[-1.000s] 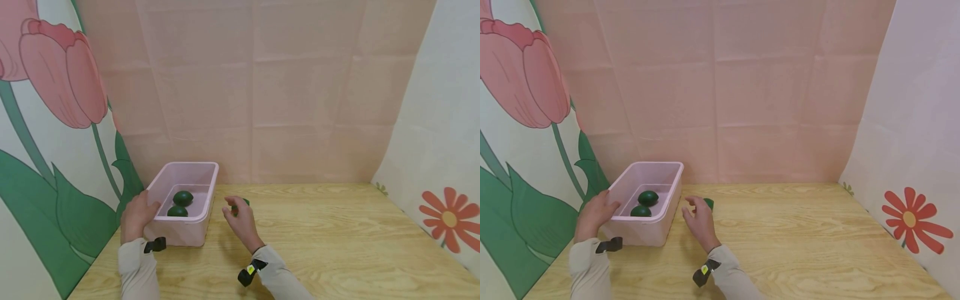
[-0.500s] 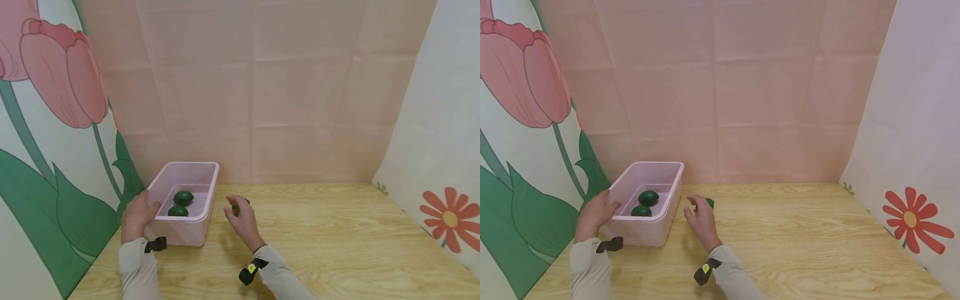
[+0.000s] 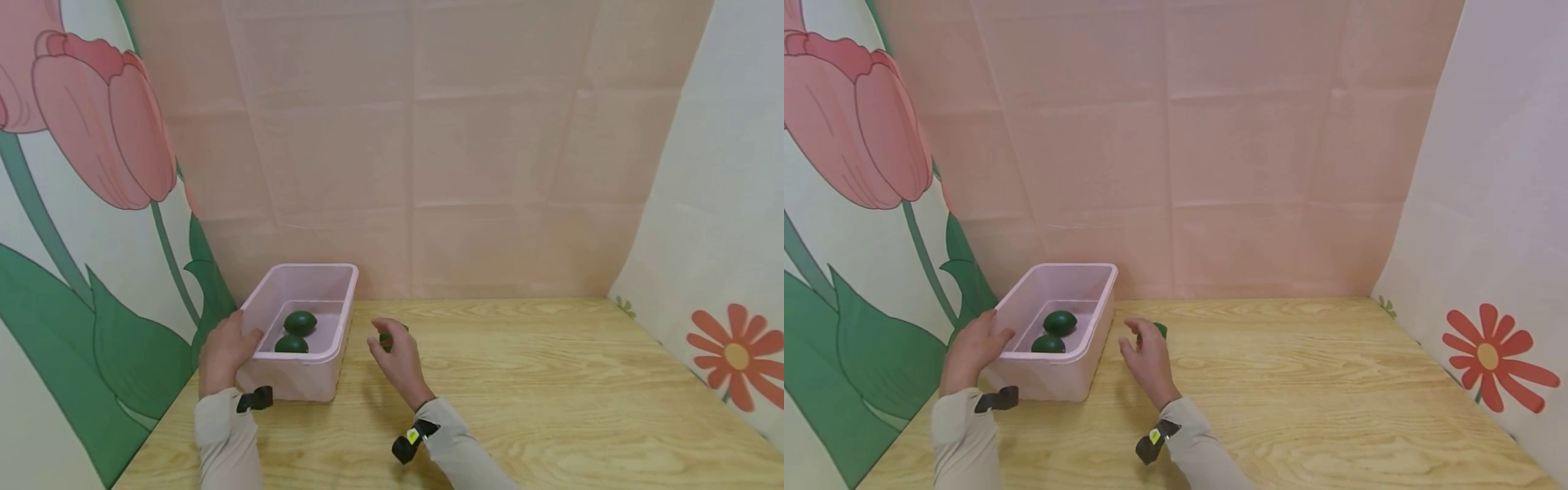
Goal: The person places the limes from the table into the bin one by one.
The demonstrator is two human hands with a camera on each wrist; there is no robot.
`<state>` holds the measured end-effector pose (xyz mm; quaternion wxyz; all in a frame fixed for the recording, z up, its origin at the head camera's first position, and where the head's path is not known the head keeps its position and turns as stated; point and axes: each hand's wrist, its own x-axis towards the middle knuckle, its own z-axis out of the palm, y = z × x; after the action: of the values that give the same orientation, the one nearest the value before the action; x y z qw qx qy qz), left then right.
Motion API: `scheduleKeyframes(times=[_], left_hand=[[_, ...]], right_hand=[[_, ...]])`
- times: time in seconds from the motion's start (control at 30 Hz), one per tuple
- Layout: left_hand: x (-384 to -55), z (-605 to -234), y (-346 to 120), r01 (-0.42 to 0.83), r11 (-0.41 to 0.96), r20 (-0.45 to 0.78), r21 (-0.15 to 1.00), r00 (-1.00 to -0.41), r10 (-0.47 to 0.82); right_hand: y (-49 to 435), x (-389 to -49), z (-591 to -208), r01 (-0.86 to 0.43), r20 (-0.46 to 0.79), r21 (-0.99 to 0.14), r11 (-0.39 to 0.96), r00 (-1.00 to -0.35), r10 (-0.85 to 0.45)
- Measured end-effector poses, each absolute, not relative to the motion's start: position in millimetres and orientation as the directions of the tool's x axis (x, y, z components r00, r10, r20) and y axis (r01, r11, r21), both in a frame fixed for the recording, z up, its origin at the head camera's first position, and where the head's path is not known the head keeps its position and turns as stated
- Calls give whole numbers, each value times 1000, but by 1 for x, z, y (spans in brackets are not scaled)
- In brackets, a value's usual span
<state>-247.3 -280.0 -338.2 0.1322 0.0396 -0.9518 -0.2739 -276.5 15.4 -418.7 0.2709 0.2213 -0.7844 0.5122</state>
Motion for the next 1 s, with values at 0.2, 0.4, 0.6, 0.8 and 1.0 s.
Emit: scheduleKeyframes(times=[0.2,0.4,0.6,0.8,1.0], left_hand=[[-248,-340,-281,-1,842,229,539,-962,-148],[-248,-341,-282,9,848,243,530,-960,-141],[-248,-341,-281,12,850,248,526,-958,-140],[-246,-340,-280,13,856,256,518,-956,-140],[-246,-340,-280,12,853,255,522,-956,-143]], right_hand=[[16,-278,-421,-608,637,-703,368,-769,-53],[16,-279,-421,-606,637,-706,366,-770,-47],[17,-280,-421,-610,642,-702,369,-765,-43],[17,-281,-422,-608,639,-705,365,-768,-44],[17,-283,-422,-595,638,-698,398,-769,-30]])
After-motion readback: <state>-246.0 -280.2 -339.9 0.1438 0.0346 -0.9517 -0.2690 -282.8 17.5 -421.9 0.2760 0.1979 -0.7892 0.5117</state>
